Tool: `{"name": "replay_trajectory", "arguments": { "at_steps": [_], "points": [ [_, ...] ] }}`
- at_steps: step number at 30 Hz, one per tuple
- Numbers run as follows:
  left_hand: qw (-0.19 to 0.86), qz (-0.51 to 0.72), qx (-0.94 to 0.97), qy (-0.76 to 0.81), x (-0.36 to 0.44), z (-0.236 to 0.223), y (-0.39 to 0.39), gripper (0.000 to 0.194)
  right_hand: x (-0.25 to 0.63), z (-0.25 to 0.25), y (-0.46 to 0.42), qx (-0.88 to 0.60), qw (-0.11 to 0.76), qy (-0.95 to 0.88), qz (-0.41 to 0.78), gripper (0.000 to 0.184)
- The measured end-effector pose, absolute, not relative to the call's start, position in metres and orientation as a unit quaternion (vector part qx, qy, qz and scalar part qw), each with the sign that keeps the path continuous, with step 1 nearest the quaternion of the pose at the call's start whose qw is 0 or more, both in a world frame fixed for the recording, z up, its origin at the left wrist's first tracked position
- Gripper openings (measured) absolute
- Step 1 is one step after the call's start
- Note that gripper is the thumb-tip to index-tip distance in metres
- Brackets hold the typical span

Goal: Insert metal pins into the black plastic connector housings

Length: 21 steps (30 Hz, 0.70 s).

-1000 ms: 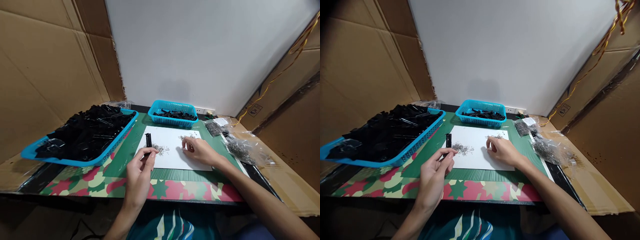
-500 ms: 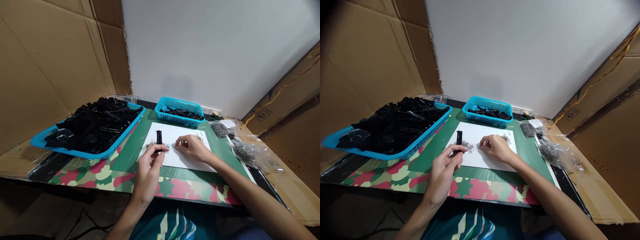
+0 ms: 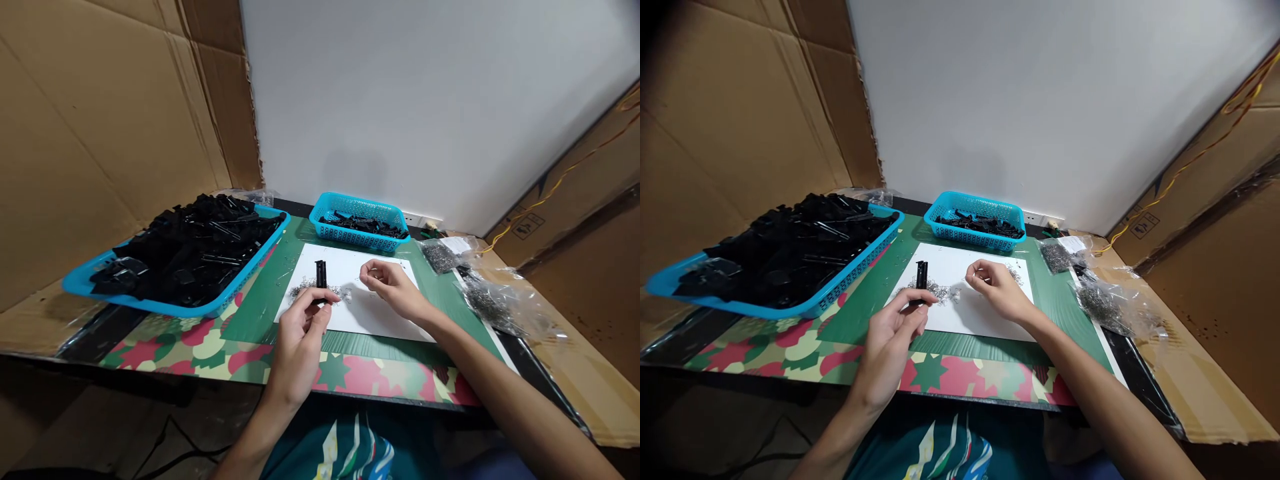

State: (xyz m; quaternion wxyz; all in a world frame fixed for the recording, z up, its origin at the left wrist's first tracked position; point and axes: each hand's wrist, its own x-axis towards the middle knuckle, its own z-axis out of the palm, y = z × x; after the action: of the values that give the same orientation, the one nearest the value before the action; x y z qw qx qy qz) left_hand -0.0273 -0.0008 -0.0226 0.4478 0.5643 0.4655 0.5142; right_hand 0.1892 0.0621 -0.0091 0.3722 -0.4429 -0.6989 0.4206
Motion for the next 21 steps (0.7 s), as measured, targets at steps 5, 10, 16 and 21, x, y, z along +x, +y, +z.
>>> {"name": "replay_trajectory", "arguments": {
  "at_steps": [5, 10, 16, 21],
  "points": [
    [0.432, 0.493, 0.588, 0.474, -0.023, -0.022, 0.002, 0.025, 0.190, -0.003, 0.054, -0.384, 0.370, -0.589, 0.608, 0.033],
    [0.425, 0.462, 0.623, 0.466, -0.018, -0.022, 0.003, 0.032, 0.183, 0.000, 0.043, -0.320, 0.360, -0.549, 0.683, 0.032],
    [0.426, 0.451, 0.648, 0.442, -0.019, -0.023, 0.001, 0.032, 0.176, -0.003, 0.038, -0.325, 0.342, -0.594, 0.652, 0.033],
    [0.416, 0.445, 0.656, 0.446, -0.020, -0.023, 0.001, 0.031, 0.174, -0.002, 0.036, -0.360, 0.359, -0.654, 0.560, 0.032]
  ]
}}
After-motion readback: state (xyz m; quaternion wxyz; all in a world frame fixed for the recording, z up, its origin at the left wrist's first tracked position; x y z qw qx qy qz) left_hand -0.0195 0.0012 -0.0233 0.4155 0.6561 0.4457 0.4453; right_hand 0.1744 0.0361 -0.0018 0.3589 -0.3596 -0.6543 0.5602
